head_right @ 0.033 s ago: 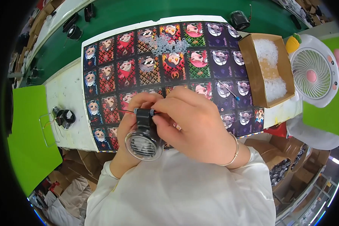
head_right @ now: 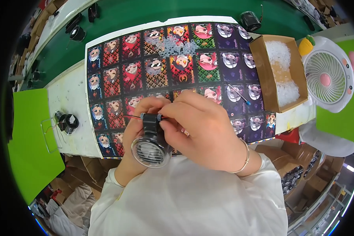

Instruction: The person assembles small electronic fan components by threading wires through small rubber rings, attaching the rings to the component bodies by hand, and placing the assembled units onto a conveyor belt.

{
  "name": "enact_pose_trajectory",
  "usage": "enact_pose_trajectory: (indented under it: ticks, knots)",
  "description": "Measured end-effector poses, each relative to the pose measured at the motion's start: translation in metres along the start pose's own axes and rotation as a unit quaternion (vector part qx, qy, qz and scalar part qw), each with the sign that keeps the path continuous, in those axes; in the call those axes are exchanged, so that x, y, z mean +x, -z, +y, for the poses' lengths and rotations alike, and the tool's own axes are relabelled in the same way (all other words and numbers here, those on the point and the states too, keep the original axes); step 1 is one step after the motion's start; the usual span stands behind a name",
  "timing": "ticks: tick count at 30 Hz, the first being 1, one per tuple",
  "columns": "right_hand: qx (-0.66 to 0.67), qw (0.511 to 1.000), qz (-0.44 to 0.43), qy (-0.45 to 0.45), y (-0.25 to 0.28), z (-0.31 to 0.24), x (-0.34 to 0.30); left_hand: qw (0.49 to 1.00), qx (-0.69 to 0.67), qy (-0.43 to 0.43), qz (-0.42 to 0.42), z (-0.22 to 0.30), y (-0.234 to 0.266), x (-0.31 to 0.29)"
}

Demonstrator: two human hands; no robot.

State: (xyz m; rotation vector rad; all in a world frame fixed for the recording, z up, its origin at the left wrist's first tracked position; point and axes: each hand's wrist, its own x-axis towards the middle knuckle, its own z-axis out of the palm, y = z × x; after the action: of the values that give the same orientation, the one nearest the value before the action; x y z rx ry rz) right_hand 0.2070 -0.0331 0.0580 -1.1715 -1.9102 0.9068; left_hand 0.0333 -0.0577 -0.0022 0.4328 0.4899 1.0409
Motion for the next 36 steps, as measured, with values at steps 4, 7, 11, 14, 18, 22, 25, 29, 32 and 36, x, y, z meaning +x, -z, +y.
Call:
enact_pose_trajectory:
  ticks: [4, 7, 11, 14, 18, 22, 25, 29, 32, 36]
  knots:
    - [-0.014, 1.000, -0.016, 0.020, 0.004, 0.003, 0.003, 0.998, 0.045, 0.046, 0.023, 0.005, -0.005, 0.000]
    - [-0.043, 0.994, -0.034, 0.094, 0.007, 0.006, 0.009, 0.999, -0.016, 0.044, 0.005, 0.005, -0.011, 0.000]
    - [-0.059, 0.986, -0.041, 0.149, 0.011, 0.018, 0.011, 0.995, -0.028, 0.087, 0.031, 0.004, -0.012, 0.003]
    - [-0.052, 0.987, -0.047, 0.148, 0.013, 0.019, 0.009, 0.992, -0.048, 0.108, 0.033, 0.004, -0.012, 0.003]
    - [-0.041, 0.988, -0.067, 0.129, 0.017, 0.020, 0.006, 0.993, -0.063, 0.096, 0.035, 0.002, -0.010, 0.007]
    - [0.027, 0.996, -0.071, 0.039, 0.015, 0.012, 0.003, 0.998, 0.052, -0.016, 0.039, 0.000, 0.005, 0.015]
    - [0.056, 0.991, -0.113, 0.047, -0.012, 0.012, -0.002, 0.961, 0.158, -0.193, 0.119, 0.000, 0.007, 0.026]
    - [0.043, 0.992, -0.004, 0.120, -0.039, 0.037, 0.061, 0.929, 0.170, -0.288, 0.161, 0.015, 0.014, 0.040]
    - [-0.232, 0.939, 0.198, 0.161, -0.030, 0.074, 0.151, 0.883, 0.248, -0.343, 0.203, 0.026, 0.022, 0.034]
    - [-0.359, 0.923, 0.126, -0.059, -0.002, 0.159, 0.231, 0.904, 0.266, -0.282, 0.182, 0.022, 0.041, 0.012]
